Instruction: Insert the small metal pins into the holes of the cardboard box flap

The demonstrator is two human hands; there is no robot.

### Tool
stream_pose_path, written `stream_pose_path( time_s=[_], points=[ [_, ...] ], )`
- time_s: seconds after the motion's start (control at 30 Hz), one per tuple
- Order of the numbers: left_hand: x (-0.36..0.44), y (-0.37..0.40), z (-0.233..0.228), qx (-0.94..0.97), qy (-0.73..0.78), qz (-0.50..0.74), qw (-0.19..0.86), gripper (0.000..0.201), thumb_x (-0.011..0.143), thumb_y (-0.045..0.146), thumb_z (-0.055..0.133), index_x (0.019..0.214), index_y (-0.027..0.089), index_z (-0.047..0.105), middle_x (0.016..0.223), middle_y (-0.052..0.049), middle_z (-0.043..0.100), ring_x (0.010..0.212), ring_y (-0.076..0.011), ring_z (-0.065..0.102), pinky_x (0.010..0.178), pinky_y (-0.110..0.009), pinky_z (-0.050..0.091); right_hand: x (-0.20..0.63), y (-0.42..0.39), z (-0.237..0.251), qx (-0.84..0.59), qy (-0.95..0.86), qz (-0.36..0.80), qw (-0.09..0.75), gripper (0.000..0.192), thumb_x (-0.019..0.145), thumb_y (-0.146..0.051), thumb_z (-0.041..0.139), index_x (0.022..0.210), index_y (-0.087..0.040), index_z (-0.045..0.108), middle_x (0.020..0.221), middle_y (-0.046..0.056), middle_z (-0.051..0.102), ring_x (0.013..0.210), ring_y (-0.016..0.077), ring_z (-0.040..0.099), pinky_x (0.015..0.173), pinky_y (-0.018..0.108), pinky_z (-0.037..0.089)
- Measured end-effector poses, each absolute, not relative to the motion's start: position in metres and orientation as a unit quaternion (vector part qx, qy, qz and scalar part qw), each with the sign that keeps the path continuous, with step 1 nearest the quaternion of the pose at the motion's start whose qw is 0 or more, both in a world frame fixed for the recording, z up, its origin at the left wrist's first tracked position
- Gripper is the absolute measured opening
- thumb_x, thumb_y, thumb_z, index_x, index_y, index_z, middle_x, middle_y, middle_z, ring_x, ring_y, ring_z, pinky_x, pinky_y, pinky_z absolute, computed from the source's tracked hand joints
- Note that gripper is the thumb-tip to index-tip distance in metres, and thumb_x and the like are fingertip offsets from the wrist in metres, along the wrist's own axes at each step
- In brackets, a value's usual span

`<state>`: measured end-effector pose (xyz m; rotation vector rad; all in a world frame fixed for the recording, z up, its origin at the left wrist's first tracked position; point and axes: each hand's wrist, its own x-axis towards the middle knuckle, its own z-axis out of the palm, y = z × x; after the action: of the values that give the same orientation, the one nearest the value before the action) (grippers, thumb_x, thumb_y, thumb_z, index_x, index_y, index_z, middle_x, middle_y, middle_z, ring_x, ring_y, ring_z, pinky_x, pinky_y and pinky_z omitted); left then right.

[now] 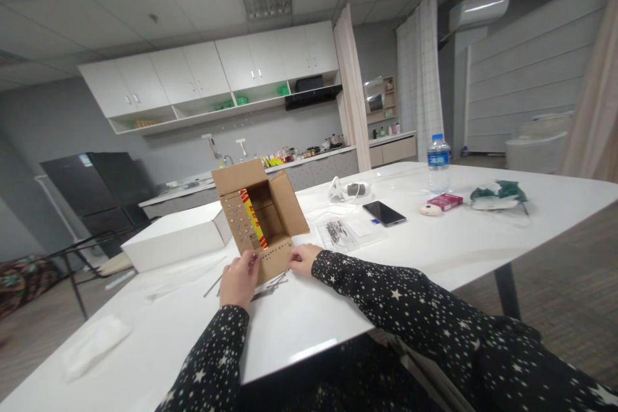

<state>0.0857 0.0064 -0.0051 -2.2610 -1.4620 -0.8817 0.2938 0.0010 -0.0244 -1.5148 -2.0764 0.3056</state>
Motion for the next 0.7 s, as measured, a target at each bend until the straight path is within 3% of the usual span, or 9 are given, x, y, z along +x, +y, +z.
stream_pose_path(
  time_s=[0.47, 0.7],
  points=[
    [0.0898, 0.0072, -0.0066, -0.790, -0.512, -0.259, 0.217, 0.027, 0.088, 0.035, 0.034, 0.096, 0.022, 0.057, 0.084, -0.005, 0.068, 0.084, -0.0181, 0.060, 0.077, -0.030, 0.038, 0.2931, -0.0003, -0.0237, -0.564, -0.773, 0.107, 0.270, 0.024, 0.074, -0.036, 0.054, 0.087, -0.022, 0.069, 0.079, 0.001, 0.067, 0.070, 0.0135, 0.058, 0.057, 0.022, 0.037],
    [0.0946, 0.0033, -0.0031, -0.779, -0.524, -0.248, 0.238, 0.031, 0.088, 0.031, 0.033, 0.112, 0.022, 0.051, 0.085, -0.005, 0.068, 0.085, -0.0183, 0.060, 0.077, -0.031, 0.036, 0.2930, -0.0004, -0.0238, -0.563, -0.773, 0.107, 0.273, 0.023, 0.074, -0.035, 0.054, 0.085, -0.022, 0.069, 0.080, 0.001, 0.067, 0.070, 0.0134, 0.058, 0.058, 0.022, 0.037]
  ],
)
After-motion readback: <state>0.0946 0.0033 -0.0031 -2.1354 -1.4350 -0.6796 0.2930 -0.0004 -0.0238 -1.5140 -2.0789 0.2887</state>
